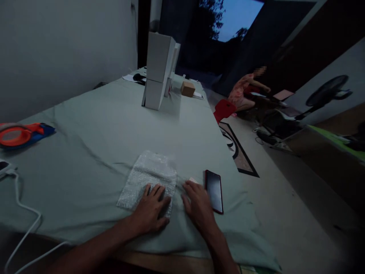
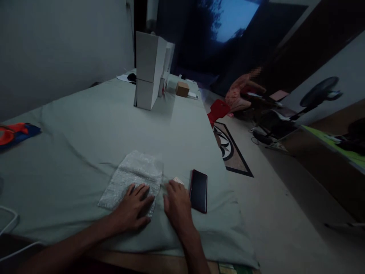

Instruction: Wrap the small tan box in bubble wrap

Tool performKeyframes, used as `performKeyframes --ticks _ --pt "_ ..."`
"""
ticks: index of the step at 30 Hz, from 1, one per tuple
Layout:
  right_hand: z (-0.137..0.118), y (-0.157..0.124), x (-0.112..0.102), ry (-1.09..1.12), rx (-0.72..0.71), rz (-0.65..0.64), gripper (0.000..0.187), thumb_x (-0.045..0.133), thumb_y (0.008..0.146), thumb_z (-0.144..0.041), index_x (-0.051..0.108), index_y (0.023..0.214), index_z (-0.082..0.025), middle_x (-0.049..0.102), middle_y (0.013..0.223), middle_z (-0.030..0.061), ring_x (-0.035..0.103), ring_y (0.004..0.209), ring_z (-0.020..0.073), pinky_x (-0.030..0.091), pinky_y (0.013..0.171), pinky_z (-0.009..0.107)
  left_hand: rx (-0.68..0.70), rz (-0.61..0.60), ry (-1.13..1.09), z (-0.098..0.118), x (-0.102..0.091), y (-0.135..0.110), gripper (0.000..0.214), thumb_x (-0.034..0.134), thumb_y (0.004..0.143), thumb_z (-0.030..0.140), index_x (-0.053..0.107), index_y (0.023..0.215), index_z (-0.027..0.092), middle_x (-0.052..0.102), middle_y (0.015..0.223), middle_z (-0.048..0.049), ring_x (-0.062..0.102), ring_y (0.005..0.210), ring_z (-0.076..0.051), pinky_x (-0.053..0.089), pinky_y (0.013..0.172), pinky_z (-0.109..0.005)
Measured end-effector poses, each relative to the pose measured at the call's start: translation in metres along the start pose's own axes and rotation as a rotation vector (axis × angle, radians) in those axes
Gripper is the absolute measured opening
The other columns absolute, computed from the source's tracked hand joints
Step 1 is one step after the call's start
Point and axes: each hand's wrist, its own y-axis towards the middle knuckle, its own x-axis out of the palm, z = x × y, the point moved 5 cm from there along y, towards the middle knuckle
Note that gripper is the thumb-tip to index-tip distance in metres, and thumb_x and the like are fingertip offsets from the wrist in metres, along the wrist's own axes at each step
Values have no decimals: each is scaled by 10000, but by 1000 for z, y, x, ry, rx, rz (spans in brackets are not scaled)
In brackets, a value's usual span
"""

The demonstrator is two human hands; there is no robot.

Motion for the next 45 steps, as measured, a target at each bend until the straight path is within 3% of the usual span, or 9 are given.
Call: performKeyframes --ticks 5,9,15,20,24,27,30,36,45 --pt "55 1 7 -56 122 68 602 593 754 -240 471 1332 -123 544 1332 187 494 1211 353 461 888 486 -4 17 14 1 -2 1 671 639 758 561 454 1343 289 330 1498 -153 240 1402 -373 91 1119 -634" --pt "70 7 25 33 131 37 573 571 744 -232 502 1301 -120 640 1187 174 588 1087 316 476 889 467 -8 9 10 3 -5 4 680 653 749 549 453 1341 282 333 1494 -152 242 1400 -374 93 1124 -628" --pt "25 11 -4 425 161 204 510 558 824 -354 513 1295 -164 614 1247 141 588 1119 275 481 930 438 13 -11 -12 4 -6 10 735 635 742 562 416 1377 262 330 1489 -158 234 1393 -388 97 1116 -648" --pt "-26 34 11 719 75 47 527 562 811 -282 500 1329 -207 578 1323 102 556 1191 238 462 984 397 29 6 -49 4 -7 11 725 644 736 536 434 1369 252 328 1504 -137 218 1403 -375 55 1137 -631" --pt "-24 47 48 675 169 -23 520 558 809 -309 529 1310 -172 594 1295 125 551 1196 258 440 1009 433 50 27 -80 4 -14 -2 729 670 732 503 429 1373 254 280 1542 -116 212 1415 -355 97 1153 -599" --pt "-22 45 61 646 116 -18 540 564 798 -285 518 1326 -185 575 1323 119 526 1222 257 398 1046 449 28 112 -100 -3 -27 -20 413 610 819 421 579 1195 255 469 1411 -81 339 1353 -294 171 1166 -521" --pt "-23 40 63 641 101 -15 569 571 776 -265 502 1334 -183 572 1317 119 529 1206 257 406 1031 446 -66 213 -80 -18 -37 -34 295 560 858 289 600 1146 238 534 1329 -74 405 1292 -266 271 1131 -470" --pt "-26 41 55 643 120 -52 495 568 767 -248 533 1255 -174 625 1210 102 580 1096 245 443 972 422 -93 194 -68 -34 -30 -41 289 623 798 243 604 1086 234 521 1334 -76 413 1275 -280 324 1097 -473" --pt "-51 42 60 600 -111 -31 497 576 806 -227 520 1298 -177 609 1267 114 556 1165 241 431 1006 426 -81 218 -69 -36 -26 -45 297 640 785 246 602 1078 214 497 1345 -94 388 1292 -292 302 1119 -474"
